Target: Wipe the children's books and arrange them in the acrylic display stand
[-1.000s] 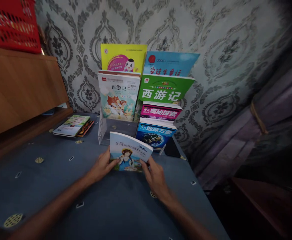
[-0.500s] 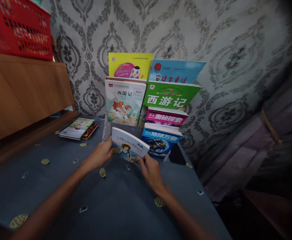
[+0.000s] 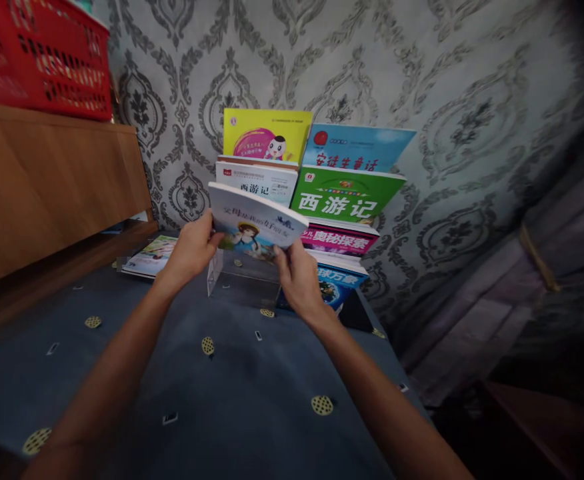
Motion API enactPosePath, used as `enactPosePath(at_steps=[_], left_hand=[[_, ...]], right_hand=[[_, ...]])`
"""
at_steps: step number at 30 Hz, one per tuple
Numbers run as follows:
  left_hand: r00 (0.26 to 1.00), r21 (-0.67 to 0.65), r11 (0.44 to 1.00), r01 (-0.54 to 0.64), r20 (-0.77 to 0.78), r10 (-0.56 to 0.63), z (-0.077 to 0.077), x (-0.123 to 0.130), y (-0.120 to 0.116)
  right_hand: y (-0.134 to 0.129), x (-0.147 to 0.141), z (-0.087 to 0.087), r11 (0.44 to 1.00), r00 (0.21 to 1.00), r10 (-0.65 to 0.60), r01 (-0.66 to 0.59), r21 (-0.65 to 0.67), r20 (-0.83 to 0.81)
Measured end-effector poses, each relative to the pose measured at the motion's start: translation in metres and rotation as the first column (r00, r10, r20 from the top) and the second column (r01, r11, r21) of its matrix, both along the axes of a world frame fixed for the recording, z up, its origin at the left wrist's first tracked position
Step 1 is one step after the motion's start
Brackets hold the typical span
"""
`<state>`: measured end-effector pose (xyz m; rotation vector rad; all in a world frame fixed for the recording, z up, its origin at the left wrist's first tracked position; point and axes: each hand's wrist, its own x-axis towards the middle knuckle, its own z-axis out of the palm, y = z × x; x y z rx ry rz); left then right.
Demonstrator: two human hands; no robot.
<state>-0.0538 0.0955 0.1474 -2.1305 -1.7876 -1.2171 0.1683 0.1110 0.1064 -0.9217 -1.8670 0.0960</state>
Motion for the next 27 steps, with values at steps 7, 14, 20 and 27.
enactPosePath(at_steps=[7,14,20,27], left_hand=[[0.999,0.020,0.999,-0.034,0.026,0.033,-0.002,-0.007,0.022],[0.998,-0.028,1.000,-0.005,0.064,0.007,-0.030,-0.016,0.045],[0.999,-0.072,0.997,-0.015,0.049,0.019,-0.047,-0.021,0.058],[0.998,0.016,0.998,-0.058,-0.016,0.058,-0.061,-0.023,0.067]], right_hand=[[0.019,-0.013,0.010,1.000,0.999,0.021,-0.022,0.012,0.033],[0.034,-0.020,-0.010,0.999,0.999,-0.018,0.021,-0.049,0.047],[0.044,-0.028,-0.019,0.987,0.991,-0.055,0.072,-0.145,0.118],[0.045,-0.035,-0.019,0.949,0.977,-0.106,0.155,-0.273,0.185]])
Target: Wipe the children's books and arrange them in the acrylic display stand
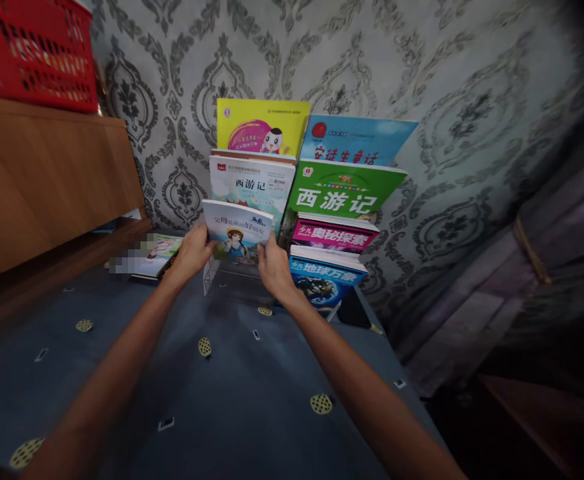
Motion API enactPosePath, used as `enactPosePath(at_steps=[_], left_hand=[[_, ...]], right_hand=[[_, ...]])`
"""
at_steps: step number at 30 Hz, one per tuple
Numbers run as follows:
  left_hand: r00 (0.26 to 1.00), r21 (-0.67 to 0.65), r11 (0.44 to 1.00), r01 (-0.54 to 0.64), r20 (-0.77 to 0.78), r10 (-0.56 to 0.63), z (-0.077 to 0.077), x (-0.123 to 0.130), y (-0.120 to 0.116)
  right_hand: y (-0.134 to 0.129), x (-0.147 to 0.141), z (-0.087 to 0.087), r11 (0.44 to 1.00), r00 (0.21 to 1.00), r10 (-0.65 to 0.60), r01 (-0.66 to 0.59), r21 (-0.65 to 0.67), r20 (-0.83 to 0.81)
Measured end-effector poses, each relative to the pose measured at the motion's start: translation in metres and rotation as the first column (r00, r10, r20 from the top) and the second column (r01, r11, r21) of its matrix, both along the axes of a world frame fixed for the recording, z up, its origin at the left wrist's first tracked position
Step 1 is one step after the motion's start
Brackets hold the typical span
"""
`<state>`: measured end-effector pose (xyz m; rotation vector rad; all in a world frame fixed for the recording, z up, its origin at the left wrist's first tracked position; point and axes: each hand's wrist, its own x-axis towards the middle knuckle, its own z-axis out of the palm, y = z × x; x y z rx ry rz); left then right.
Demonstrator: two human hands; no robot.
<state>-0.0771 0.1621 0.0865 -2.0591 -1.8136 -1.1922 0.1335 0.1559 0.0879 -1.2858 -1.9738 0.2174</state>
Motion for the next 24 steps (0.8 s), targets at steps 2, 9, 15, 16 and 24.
enactPosePath(at_steps=[2,9,15,16,24], left_hand=[[1.000,0.010,1.000,0.001,0.003,-0.001,-0.002,-0.001,0.000],[1.000,0.066,0.998,0.022,0.013,-0.023,0.002,-0.003,-0.001],[0.999,0.066,0.998,0.002,0.034,-0.004,0.000,-0.001,0.001],[0.999,0.062,0.998,-0.006,0.039,0.003,-0.001,-0.001,0.001],[0.996,0.038,0.997,-0.065,0.059,0.062,-0.001,0.004,0.002]], right_hand=[[-0.002,-0.003,0.000,0.998,0.999,-0.020,0.021,-0.051,0.025],[-0.004,-0.008,-0.002,0.987,0.997,-0.062,0.067,-0.147,0.040],[-0.006,-0.009,-0.009,0.985,0.995,-0.093,0.095,-0.144,0.021],[-0.007,-0.009,-0.011,0.989,0.996,-0.088,0.087,-0.123,-0.004],[-0.006,-0.016,-0.041,0.983,0.974,0.018,0.024,0.184,-0.227]])
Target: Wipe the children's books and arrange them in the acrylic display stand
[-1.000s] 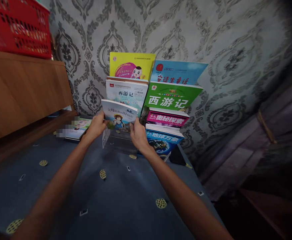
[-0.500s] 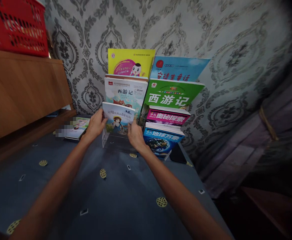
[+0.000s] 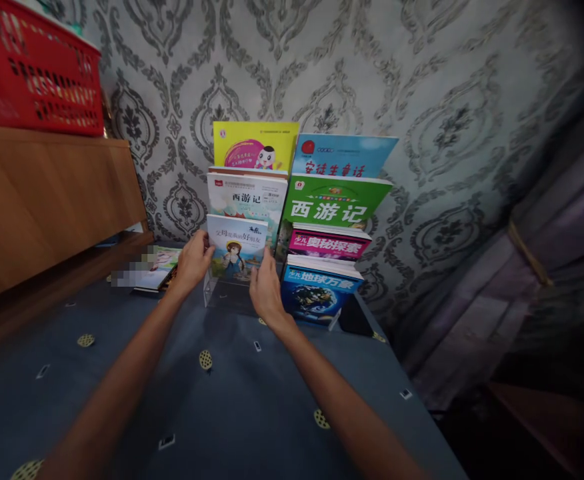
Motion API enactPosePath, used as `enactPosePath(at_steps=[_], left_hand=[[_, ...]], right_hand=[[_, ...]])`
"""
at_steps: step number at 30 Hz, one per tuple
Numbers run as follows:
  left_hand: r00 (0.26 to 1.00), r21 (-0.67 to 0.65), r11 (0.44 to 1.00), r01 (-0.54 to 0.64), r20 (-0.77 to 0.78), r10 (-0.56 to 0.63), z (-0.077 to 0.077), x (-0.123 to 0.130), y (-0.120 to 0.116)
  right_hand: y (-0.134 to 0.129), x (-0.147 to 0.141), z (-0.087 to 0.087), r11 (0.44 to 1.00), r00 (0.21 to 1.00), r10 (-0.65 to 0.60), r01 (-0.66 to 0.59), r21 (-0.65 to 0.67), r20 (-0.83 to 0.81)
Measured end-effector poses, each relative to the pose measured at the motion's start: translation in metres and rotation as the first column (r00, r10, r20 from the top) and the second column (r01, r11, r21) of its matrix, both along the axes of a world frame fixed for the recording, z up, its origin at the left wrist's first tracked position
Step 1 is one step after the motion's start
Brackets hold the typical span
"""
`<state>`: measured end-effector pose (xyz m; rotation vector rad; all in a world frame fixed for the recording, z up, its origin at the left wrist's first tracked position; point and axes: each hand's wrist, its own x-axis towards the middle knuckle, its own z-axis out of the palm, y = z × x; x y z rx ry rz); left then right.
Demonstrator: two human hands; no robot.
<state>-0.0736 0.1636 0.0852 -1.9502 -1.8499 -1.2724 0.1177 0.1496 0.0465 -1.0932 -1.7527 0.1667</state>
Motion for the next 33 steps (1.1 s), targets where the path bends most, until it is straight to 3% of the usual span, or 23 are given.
enactPosePath(at_steps=[7,18,33], left_hand=[[0.999,-0.021,0.998,-0.051,0.005,0.052,-0.004,0.002,-0.002],[0.996,0.009,0.998,-0.054,0.070,0.053,-0.012,0.005,-0.001],[0.989,0.028,0.999,-0.026,0.144,0.022,-0.026,0.006,-0.005]], right_hand=[[-0.004,0.000,-0.013,0.999,1.000,0.016,-0.016,0.047,0.010],[0.003,-0.001,-0.032,1.000,1.000,0.013,-0.013,-0.017,-0.004],[0.006,0.000,-0.034,0.999,1.000,-0.006,0.006,-0.044,-0.008]])
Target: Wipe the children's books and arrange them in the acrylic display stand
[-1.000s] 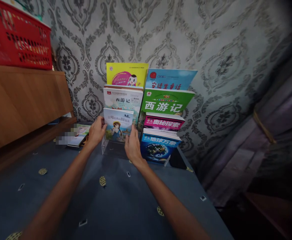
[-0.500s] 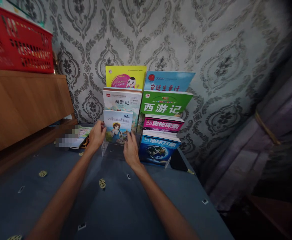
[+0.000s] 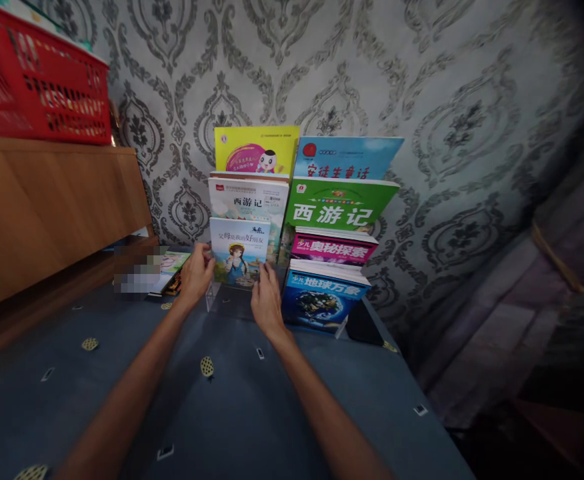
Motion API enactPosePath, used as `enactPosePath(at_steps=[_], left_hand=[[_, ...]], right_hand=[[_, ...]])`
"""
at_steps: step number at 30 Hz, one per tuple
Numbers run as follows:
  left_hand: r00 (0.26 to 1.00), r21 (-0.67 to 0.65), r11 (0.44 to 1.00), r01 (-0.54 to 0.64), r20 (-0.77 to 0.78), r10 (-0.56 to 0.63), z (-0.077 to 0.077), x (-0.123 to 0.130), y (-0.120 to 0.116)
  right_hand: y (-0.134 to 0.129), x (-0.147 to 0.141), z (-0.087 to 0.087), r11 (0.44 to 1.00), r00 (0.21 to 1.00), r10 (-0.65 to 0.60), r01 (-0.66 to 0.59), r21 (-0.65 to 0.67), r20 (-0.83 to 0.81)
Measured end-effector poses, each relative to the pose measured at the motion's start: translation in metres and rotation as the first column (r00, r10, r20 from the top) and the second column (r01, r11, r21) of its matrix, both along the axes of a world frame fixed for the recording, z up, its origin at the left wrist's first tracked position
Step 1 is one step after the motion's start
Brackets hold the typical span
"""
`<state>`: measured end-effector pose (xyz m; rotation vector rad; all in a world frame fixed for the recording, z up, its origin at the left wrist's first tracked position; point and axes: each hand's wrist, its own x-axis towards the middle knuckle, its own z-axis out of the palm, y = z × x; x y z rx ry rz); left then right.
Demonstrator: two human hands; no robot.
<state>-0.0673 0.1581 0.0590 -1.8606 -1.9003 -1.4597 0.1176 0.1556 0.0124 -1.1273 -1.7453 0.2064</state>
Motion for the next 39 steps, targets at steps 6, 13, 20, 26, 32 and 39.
enactPosePath(at_steps=[6,13,20,26,32,39], left_hand=[[0.997,0.041,0.998,0.043,0.059,-0.045,-0.006,0.002,-0.005],[0.993,0.079,0.996,0.043,0.106,-0.051,-0.011,0.001,-0.004],[0.992,0.072,0.996,0.044,0.115,-0.052,-0.008,-0.003,-0.004],[0.991,0.097,0.995,0.022,0.130,-0.034,-0.005,-0.011,-0.005],[0.985,0.084,0.996,0.022,0.169,-0.036,-0.011,-0.016,-0.001],[0.986,0.071,0.997,0.009,0.165,-0.021,-0.019,-0.021,0.003]], right_hand=[[-0.001,-0.001,0.001,1.000,0.999,0.002,-0.002,0.008,-0.034],[-0.004,0.002,0.004,1.000,0.999,-0.003,0.003,-0.001,-0.032],[-0.005,0.002,0.004,1.000,0.999,-0.001,0.002,0.020,-0.046],[-0.006,0.001,0.004,0.999,0.999,-0.004,0.005,0.031,-0.046],[-0.009,0.000,0.005,1.000,0.999,-0.007,0.008,0.017,-0.052],[-0.014,-0.001,0.007,0.999,0.998,0.008,-0.006,0.033,-0.065]])
